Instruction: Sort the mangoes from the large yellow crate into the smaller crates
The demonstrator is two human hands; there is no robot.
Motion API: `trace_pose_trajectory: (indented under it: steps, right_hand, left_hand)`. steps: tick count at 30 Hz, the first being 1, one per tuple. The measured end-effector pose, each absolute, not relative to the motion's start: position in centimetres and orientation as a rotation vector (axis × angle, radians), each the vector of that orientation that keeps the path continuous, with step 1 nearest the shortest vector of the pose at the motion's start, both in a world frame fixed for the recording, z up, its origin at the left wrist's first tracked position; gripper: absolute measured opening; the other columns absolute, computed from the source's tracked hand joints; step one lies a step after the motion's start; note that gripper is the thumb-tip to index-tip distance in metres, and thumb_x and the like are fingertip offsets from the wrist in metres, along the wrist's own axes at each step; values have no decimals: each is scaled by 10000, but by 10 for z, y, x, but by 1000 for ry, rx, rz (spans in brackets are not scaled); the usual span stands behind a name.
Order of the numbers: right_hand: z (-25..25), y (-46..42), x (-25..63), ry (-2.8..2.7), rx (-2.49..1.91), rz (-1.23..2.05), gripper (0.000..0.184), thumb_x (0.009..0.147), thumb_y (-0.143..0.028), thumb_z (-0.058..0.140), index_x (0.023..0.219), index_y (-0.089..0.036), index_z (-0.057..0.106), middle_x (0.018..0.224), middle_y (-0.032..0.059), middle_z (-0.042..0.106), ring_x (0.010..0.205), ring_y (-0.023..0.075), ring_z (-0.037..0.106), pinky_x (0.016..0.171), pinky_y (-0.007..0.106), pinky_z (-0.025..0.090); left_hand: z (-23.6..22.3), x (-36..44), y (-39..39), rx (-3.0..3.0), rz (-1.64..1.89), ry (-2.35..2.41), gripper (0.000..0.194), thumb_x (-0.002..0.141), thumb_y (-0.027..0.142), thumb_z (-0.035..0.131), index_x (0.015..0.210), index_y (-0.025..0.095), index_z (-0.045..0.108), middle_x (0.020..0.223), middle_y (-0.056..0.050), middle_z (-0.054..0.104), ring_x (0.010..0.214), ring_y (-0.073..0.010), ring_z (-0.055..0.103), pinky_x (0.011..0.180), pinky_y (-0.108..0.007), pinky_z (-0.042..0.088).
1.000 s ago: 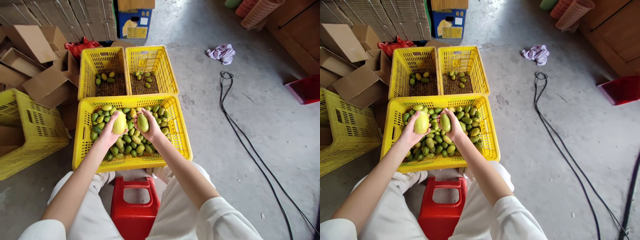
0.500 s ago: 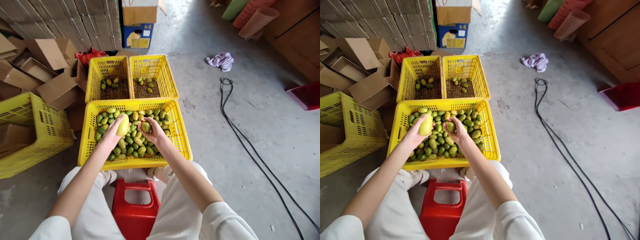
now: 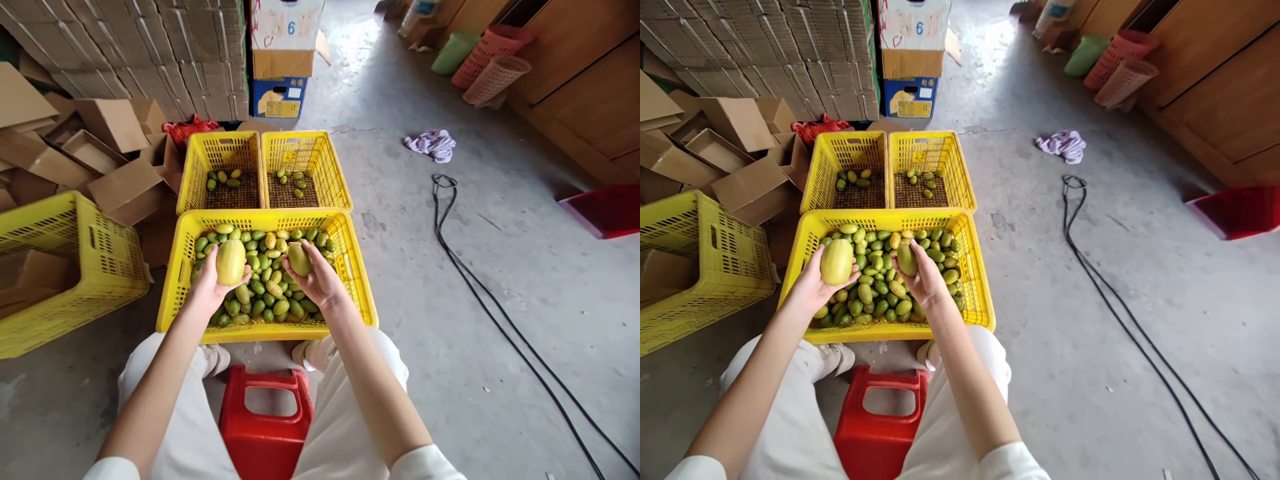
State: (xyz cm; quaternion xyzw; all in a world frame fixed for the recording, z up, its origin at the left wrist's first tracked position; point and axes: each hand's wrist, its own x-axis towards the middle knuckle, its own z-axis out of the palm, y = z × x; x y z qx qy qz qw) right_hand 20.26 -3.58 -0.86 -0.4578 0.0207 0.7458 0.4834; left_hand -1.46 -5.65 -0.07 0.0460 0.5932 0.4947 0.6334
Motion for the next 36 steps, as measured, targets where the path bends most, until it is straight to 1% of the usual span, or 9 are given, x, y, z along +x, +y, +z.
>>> trace_pose_trajectory:
  steps: [2, 5, 9, 12, 15, 20, 25, 30, 36]
  right_hand:
    - [-9, -39, 205, 50, -1102, 1833, 138, 1086, -308, 779, 980, -221, 770, 842, 18, 803, 776, 166, 781, 743, 251, 688]
    - [-12, -42, 207, -34, -1080, 1835, 104, 991, -305, 850, 995, -239, 770, 861, -7, 806, 780, 170, 759, 686, 249, 630]
    - [-18, -41, 201, -173, -1075, 1768, 114, 943, -260, 852, 991, -268, 749, 933, -35, 823, 810, 156, 718, 641, 231, 537]
    - [-23, -36, 197, -192, -1066, 1791, 99, 1023, -358, 780, 1001, -267, 746, 960, -3, 832, 797, 168, 687, 626, 244, 526]
    - [-28, -31, 197, -152, -1056, 1814, 162, 1062, -414, 729, 1004, -262, 733, 943, 21, 809, 763, 176, 665, 613, 250, 553]
    - [-37, -24, 199, -98, -1079, 1828, 232, 961, -427, 879, 1030, -276, 716, 898, 14, 756, 813, 210, 728, 626, 271, 623]
    - [-39, -22, 197, -150, -1109, 1788, 216, 963, -391, 870, 1067, -297, 706, 866, -23, 772, 812, 189, 743, 659, 259, 613]
    - [-39, -23, 201, -265, -1127, 1737, 184, 998, -407, 816, 1133, -306, 743, 959, -30, 814, 743, 156, 652, 597, 238, 497]
    - [-35, -24, 198, -286, -1107, 1759, 180, 1008, -367, 778, 1160, -272, 768, 1007, -1, 820, 786, 165, 726, 635, 241, 567]
  left_hand:
    - [-1, -16, -59, 109, 1112, 1348, 445, 1136, 614, 656, 1159, 187, 781, 888, -103, 822, 792, -253, 831, 777, -393, 734]
    - [1, -16, -58, 99, 1107, 1314, 462, 1075, 655, 704, 1160, 207, 782, 949, -108, 831, 934, -291, 858, 861, -435, 748]
    - [3, -12, -52, 152, 1230, 1285, 174, 952, 355, 845, 1063, 260, 750, 1095, -65, 837, 1168, -266, 829, 987, -366, 734]
    - [1, -10, -52, 228, 1250, 1271, 257, 847, 190, 891, 1032, 270, 731, 1236, -46, 841, 1319, -272, 790, 1072, -377, 722]
    - [-2, -8, -55, 340, 1210, 1350, 278, 856, 229, 923, 1072, 260, 751, 1252, -60, 847, 1365, -296, 786, 1094, -387, 709]
    - [-8, -1, -55, 327, 1113, 1410, 199, 958, 411, 838, 1049, 252, 762, 1001, -81, 842, 1132, -315, 861, 942, -388, 737]
    - [-8, 0, -48, 125, 1075, 1342, 403, 1067, 624, 637, 1089, 247, 778, 761, -74, 753, 760, -270, 800, 746, -376, 721]
    - [-10, -5, -46, 181, 1114, 1400, 446, 987, 699, 794, 1110, 270, 790, 843, -59, 779, 740, -220, 784, 651, -275, 647]
    - [-8, -6, -47, 197, 1170, 1370, 412, 923, 549, 955, 1152, 271, 755, 994, -43, 820, 841, -201, 825, 779, -272, 695]
